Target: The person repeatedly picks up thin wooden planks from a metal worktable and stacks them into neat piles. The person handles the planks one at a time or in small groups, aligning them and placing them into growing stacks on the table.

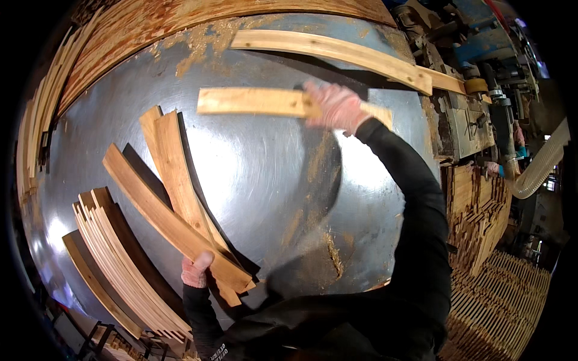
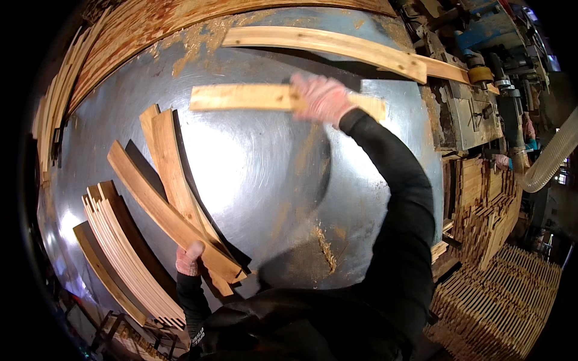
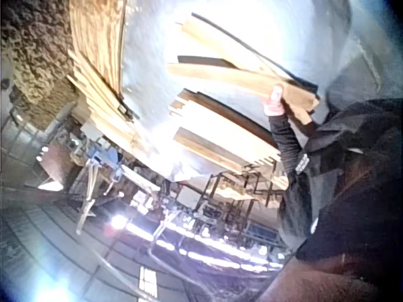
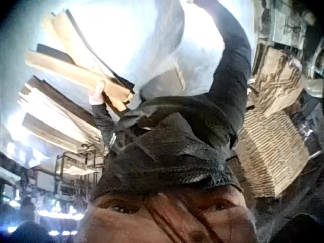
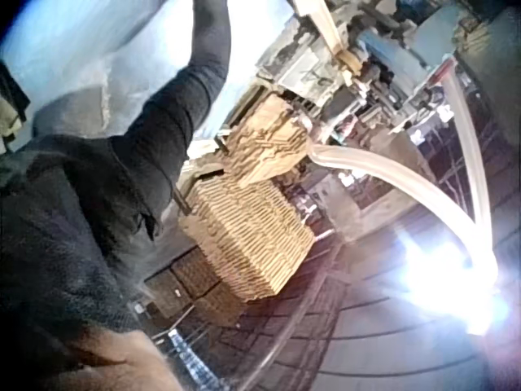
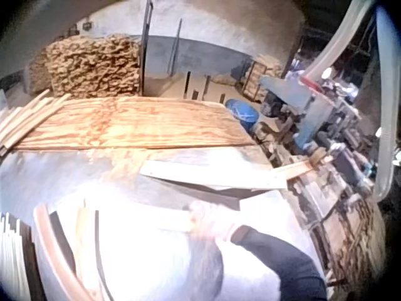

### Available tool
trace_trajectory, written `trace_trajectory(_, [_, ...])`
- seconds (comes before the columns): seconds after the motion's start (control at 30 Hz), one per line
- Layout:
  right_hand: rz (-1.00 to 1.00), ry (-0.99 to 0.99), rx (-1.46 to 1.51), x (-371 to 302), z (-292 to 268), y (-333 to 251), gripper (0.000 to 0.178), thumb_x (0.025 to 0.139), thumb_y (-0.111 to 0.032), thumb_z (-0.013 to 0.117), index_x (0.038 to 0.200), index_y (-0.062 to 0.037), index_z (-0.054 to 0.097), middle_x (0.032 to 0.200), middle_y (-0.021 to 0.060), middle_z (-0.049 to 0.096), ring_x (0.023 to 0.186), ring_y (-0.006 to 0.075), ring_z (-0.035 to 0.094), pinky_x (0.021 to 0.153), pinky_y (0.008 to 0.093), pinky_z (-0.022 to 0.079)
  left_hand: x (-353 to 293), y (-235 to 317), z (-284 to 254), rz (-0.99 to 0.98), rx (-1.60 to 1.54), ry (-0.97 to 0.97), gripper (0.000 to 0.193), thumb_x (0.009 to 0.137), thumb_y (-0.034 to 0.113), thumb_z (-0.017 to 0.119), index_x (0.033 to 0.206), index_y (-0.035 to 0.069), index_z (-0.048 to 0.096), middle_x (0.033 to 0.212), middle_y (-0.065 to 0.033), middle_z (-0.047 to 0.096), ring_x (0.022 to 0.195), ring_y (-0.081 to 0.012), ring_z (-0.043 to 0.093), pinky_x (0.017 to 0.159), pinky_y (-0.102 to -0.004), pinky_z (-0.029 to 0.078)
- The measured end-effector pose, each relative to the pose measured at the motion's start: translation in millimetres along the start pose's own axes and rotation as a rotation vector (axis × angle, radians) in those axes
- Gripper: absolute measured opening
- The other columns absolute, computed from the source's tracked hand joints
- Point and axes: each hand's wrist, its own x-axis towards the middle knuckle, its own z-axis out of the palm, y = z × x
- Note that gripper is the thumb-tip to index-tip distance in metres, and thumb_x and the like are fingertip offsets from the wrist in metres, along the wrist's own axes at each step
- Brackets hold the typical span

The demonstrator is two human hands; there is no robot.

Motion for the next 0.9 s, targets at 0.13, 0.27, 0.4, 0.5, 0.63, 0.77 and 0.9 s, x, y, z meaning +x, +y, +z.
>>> trace_trajectory(0.13, [-0.139,0.341,-0.213,-9.1,-12.7,-12.8,0.086,0.072,-0.052,0.072,0.14,-0.01,0.041,0.124,0.0233,0.055,0.116,0.0359,0.055,0.098,0.0453,0.046,0.1,-0.5,2.6,-0.002,-0.158,-0.038,0.041,0.078,0.016,0.072,0.115,0.002,0.059,0.099,-0.0028,0.065,0.085,-0.0156,0.061,0.077,-0.0309,0.051])
trace_trajectory(0.27, [0.058,0.74,-0.486,45.0,-31.9,19.3,0.073,0.074,-0.03,0.072,0.138,-0.013,0.043,0.135,0.0195,0.05,0.127,0.0347,0.048,0.1,0.0432,0.045,2.1,5.9,5.8,-0.01,-0.109,0.014,0.039,0.079,0.014,0.07,0.114,0.001,0.059,0.098,-0.0029,0.064,0.085,-0.0149,0.061,0.077,-0.0306,0.051])
trace_trajectory(0.4, [0.184,0.451,-0.213,82.2,-41.0,25.0,0.071,0.074,-0.03,0.071,0.137,-0.0125,0.044,0.128,0.0184,0.055,0.121,0.0358,0.053,0.099,0.0412,0.046,-0.5,11.7,10.8,0.096,-0.011,-0.009,0.036,0.081,0.012,0.069,0.114,0.0,0.06,0.101,-0.004,0.065,0.088,-0.0151,0.061,0.078,-0.0308,0.051])
trace_trajectory(0.5, [0.076,0.472,-0.037,62.0,-29.7,-3.0,0.069,0.072,-0.031,0.07,0.134,-0.0107,0.047,0.117,0.0176,0.062,0.111,0.0339,0.059,0.093,0.0386,0.049,1.5,16.2,18.1,-0.025,-0.025,0.05,0.027,0.088,0.01,0.061,0.113,-0.001,0.063,0.1,-0.0062,0.066,0.089,-0.0159,0.062,0.079,-0.0289,0.051])
trace_trajectory(0.63, [0.082,0.297,0.45,4.1,22.3,-76.8,0.058,0.066,-0.026,0.071,0.118,-0.0022,0.058,0.097,0.0174,0.068,0.089,0.0284,0.066,0.078,0.0351,0.051,-5.2,25.9,15.0,0.176,0.031,-0.096,0.031,0.088,0.013,0.065,0.116,0.001,0.062,0.1,-0.0037,0.067,0.09,-0.0145,0.063,0.081,-0.0297,0.05])
trace_trajectory(0.77, [-0.098,-0.049,0.974,-39.7,106.0,-154.3,0.067,0.077,-0.029,0.073,0.133,-0.0001,0.05,0.115,0.0186,0.064,0.103,0.025,0.063,0.089,0.0351,0.049,-20.2,29.6,26.2,0.093,-0.196,-0.026,0.036,0.087,0.021,0.065,0.114,-0.002,0.062,0.098,-0.005,0.067,0.095,-0.014,0.063,0.086,-0.0295,0.051])
trace_trajectory(0.9, [0.037,-0.319,1.631,-111.5,181.2,-202.1,0.051,0.086,-0.032,0.073,0.126,-0.0036,0.058,0.115,0.0086,0.063,0.102,0.0157,0.06,0.088,0.0302,0.049,-45.2,2.6,46.4,0.049,-0.316,-0.053,0.04,0.09,0.026,0.068,0.117,-0.004,0.061,0.105,-0.008,0.067,0.099,-0.0153,0.062,0.092,-0.0314,0.048])
